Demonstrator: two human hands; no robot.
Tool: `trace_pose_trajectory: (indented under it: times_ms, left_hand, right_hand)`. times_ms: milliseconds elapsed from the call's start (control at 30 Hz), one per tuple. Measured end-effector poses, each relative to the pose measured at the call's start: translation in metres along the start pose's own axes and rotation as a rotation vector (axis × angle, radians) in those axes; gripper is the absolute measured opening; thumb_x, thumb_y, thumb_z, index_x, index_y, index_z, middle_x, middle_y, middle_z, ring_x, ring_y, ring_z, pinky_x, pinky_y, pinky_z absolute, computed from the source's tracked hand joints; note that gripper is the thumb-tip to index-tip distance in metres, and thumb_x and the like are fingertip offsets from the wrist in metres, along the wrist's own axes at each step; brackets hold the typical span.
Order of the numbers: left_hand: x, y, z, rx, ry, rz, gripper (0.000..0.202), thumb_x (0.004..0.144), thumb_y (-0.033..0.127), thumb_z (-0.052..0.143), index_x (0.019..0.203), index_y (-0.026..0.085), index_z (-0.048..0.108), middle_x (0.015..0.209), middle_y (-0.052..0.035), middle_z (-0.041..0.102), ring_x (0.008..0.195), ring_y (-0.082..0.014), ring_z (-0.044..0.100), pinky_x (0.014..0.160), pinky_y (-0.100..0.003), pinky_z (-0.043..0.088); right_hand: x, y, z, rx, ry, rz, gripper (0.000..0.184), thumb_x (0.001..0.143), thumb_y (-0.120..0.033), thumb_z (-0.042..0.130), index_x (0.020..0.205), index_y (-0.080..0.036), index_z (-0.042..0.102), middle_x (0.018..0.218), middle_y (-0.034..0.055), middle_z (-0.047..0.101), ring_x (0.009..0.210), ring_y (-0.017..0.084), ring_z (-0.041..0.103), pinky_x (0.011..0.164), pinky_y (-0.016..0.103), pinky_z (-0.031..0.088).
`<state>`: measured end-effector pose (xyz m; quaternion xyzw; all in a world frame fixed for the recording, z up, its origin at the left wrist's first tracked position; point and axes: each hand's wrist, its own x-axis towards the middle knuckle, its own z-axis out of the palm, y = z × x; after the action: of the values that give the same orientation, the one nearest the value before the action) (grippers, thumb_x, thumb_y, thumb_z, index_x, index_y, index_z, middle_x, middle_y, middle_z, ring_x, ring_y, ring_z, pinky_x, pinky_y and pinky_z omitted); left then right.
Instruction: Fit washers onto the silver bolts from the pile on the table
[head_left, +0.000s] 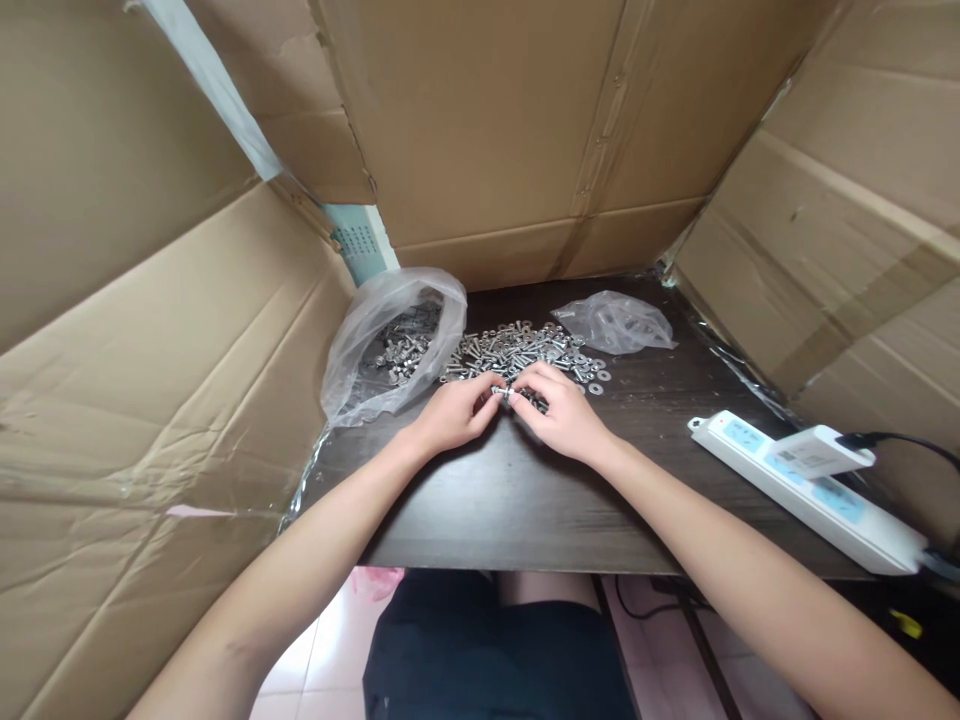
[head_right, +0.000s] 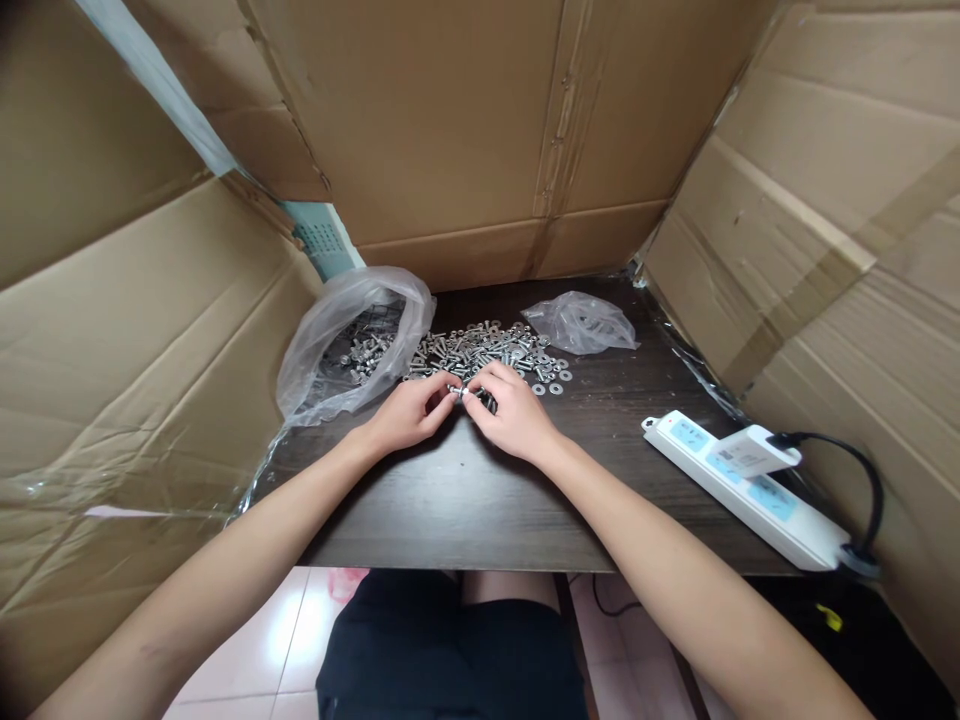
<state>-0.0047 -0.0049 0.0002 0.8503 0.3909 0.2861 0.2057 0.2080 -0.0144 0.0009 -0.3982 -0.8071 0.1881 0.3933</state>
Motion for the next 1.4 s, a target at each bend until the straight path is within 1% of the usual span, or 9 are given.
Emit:
trace_pose_trajectory:
  times_ms: [233, 467, 600, 833, 1100, 1400]
  left_hand:
    - [0.0000, -0.0001, 0.0005, 0.005, 0.000, 0.006, 0.021, 0.100, 0.030, 0.050, 0.112, 0.018, 0.063, 0.071, 0.0007, 0.062, 0.063, -0.0147, 0.057, 0.065, -0.026, 0.041]
    - [-0.0001, 0.0023, -0.0008, 0.005, -0.003, -0.007, 0.021, 0.100, 0.029, 0.050, 0.111, 0.019, 0.063, 0.071, 0.0006, 0.063, 0.064, -0.0152, 0.057, 0.064, -0.025, 0.041]
    - [-0.0002, 0.0031, -0.0012, 0.006, -0.003, 0.000, 0.021, 0.100, 0.029, 0.049, 0.111, 0.019, 0.063, 0.072, -0.0001, 0.064, 0.064, -0.0154, 0.058, 0.064, -0.025, 0.040]
    - [-0.0007, 0.0025, -0.0007, 0.015, 0.002, 0.010, 0.023, 0.101, 0.031, 0.048, 0.113, 0.018, 0.063, 0.072, 0.0001, 0.063, 0.064, -0.0155, 0.058, 0.064, -0.026, 0.039]
    - [-0.0003, 0.0031, -0.0011, 0.001, -0.004, -0.001, 0.022, 0.100, 0.030, 0.049, 0.112, 0.018, 0.063, 0.070, 0.0007, 0.062, 0.063, -0.0152, 0.057, 0.064, -0.026, 0.039]
    - [-0.0006, 0.0033, -0.0018, 0.004, -0.007, -0.009, 0.022, 0.100, 0.030, 0.048, 0.111, 0.018, 0.063, 0.069, 0.0013, 0.061, 0.061, -0.0145, 0.055, 0.063, -0.025, 0.038]
  right_hand:
    - [0.0002, 0.0010, 0.0003, -0.008, -0.020, 0.008, 0.022, 0.102, -0.030, 0.052, 0.086, -0.021, 0.065, 0.097, 0.0079, 0.064, 0.096, 0.024, 0.063, 0.091, 0.043, 0.051]
    - [0.0012, -0.0042, -0.0038, 0.003, 0.002, 0.023, 0.010, 0.097, -0.029, 0.059, 0.092, -0.022, 0.064, 0.098, 0.0068, 0.065, 0.095, 0.024, 0.062, 0.088, 0.042, 0.052]
    - [0.0003, -0.0040, -0.0032, -0.001, -0.003, 0.015, 0.003, 0.093, -0.026, 0.061, 0.095, -0.023, 0.063, 0.100, 0.0069, 0.065, 0.095, 0.025, 0.063, 0.086, 0.041, 0.052]
    - [-0.0009, -0.0009, -0.0008, -0.004, -0.019, 0.004, 0.003, 0.091, -0.025, 0.062, 0.093, -0.022, 0.063, 0.101, 0.0071, 0.065, 0.095, 0.024, 0.064, 0.084, 0.041, 0.053]
    - [-0.0011, -0.0015, -0.0005, -0.002, -0.015, 0.004, 0.004, 0.093, -0.025, 0.062, 0.091, -0.022, 0.064, 0.099, 0.0066, 0.064, 0.094, 0.024, 0.064, 0.087, 0.041, 0.053]
    - [-0.0001, -0.0036, -0.0025, -0.013, 0.010, 0.009, 0.004, 0.092, -0.023, 0.063, 0.096, -0.021, 0.064, 0.102, 0.0071, 0.065, 0.096, 0.024, 0.063, 0.087, 0.040, 0.052]
